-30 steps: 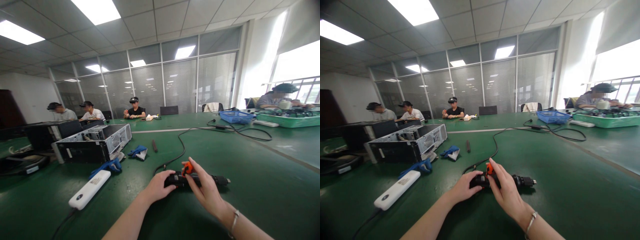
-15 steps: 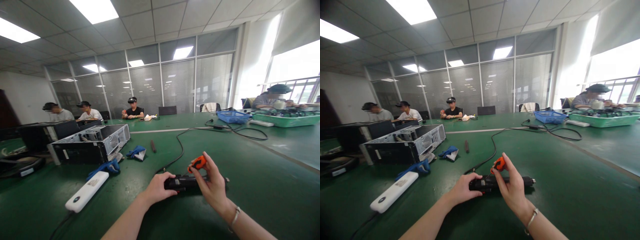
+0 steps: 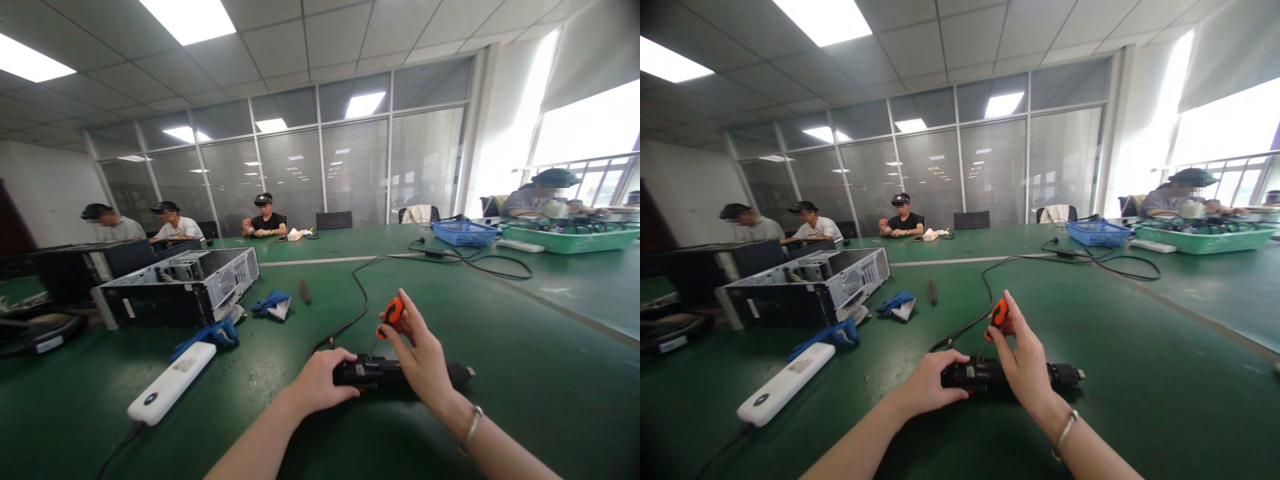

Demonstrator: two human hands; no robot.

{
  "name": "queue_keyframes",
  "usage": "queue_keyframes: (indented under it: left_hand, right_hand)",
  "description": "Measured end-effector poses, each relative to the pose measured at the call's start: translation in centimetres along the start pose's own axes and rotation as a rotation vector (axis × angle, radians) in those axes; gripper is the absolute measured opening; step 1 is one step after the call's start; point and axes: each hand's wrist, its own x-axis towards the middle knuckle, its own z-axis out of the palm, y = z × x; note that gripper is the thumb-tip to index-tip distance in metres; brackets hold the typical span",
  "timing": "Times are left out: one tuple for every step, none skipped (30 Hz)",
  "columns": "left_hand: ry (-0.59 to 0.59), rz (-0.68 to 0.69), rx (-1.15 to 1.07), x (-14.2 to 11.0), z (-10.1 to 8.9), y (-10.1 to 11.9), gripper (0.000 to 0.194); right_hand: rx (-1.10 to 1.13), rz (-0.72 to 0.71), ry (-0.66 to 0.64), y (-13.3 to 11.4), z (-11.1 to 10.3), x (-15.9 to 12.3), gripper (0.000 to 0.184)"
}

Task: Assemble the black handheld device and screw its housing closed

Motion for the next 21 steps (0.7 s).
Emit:
queue_keyframes:
  left_hand:
    - [-0.001,0.001,0.001,-0.01,0.02,-0.04,0.053]
    - [-0.004,0.000,0.002,-0.01,0.02,-0.07,0.053]
    - [-0.009,-0.001,0.003,-0.02,0.03,-0.09,0.053]
    - [-0.013,-0.003,0.005,-0.02,0.03,-0.10,0.054]
    - [-0.016,-0.007,0.006,-0.03,0.03,-0.11,0.054]
    - [-0.015,-0.011,0.009,-0.04,0.04,-0.11,0.054]
    - [-0.012,-0.015,0.010,-0.05,0.06,-0.11,0.053]
    - [-0.010,-0.019,0.010,-0.06,0.09,-0.11,0.053]
    - [-0.008,-0.022,0.009,-0.06,0.12,-0.12,0.053]
    - [-0.007,-0.024,0.007,-0.07,0.15,-0.14,0.053]
    - [-0.007,-0.024,0.005,-0.07,0.18,-0.16,0.053]
    - [-0.006,-0.023,0.004,-0.06,0.21,-0.20,0.053]
    - [-0.003,-0.022,0.002,-0.06,0.24,-0.24,0.053]
    - [-0.001,-0.021,0.001,-0.05,0.26,-0.28,0.053]
    - [0.002,-0.019,0.000,-0.05,0.27,-0.31,0.054]
    - [0.004,-0.017,-0.002,-0.04,0.28,-0.34,0.053]
    - [0.008,-0.016,-0.003,-0.04,0.27,-0.34,0.053]
    - [0.010,-0.016,-0.003,-0.04,0.26,-0.33,0.053]
    - [0.010,-0.018,-0.002,-0.05,0.23,-0.30,0.053]
    - [0.006,-0.021,0.000,-0.05,0.19,-0.26,0.053]
    - [0.000,-0.025,0.004,-0.05,0.14,-0.21,0.053]
  right_hand:
    - [-0.008,-0.006,-0.009,0.00,0.03,-0.04,0.064]
    - [-0.016,-0.010,-0.024,-0.02,0.07,-0.09,0.063]
    - [-0.022,-0.013,-0.045,-0.05,0.12,-0.15,0.063]
    - [-0.025,-0.017,-0.069,-0.10,0.17,-0.22,0.063]
    - [-0.023,-0.023,-0.092,-0.16,0.23,-0.29,0.062]
    - [-0.022,-0.031,-0.113,-0.23,0.29,-0.37,0.062]
    - [-0.023,-0.044,-0.130,-0.31,0.33,-0.45,0.061]
    - [-0.031,-0.062,-0.143,-0.39,0.37,-0.53,0.060]
    - [-0.047,-0.084,-0.152,-0.47,0.39,-0.59,0.059]
    - [-0.069,-0.107,-0.149,-0.53,0.40,-0.65,0.058]
    - [-0.092,-0.130,-0.135,-0.56,0.40,-0.69,0.057]
    - [-0.113,-0.149,-0.111,-0.56,0.39,-0.72,0.055]
    - [-0.127,-0.162,-0.081,-0.53,0.39,-0.75,0.053]
    - [-0.132,-0.168,-0.049,-0.47,0.39,-0.77,0.051]
    - [-0.128,-0.169,-0.026,-0.41,0.41,-0.80,0.049]
    - [-0.117,-0.168,-0.021,-0.35,0.44,-0.83,0.049]
    - [-0.100,-0.163,-0.038,-0.31,0.47,-0.87,0.050]
    - [-0.078,-0.157,-0.070,-0.30,0.51,-0.90,0.051]
    - [-0.056,-0.150,-0.109,-0.30,0.55,-0.94,0.053]
    - [-0.039,-0.141,-0.145,-0.31,0.57,-0.96,0.054]
    - [-0.034,-0.133,-0.169,-0.32,0.58,-0.96,0.054]
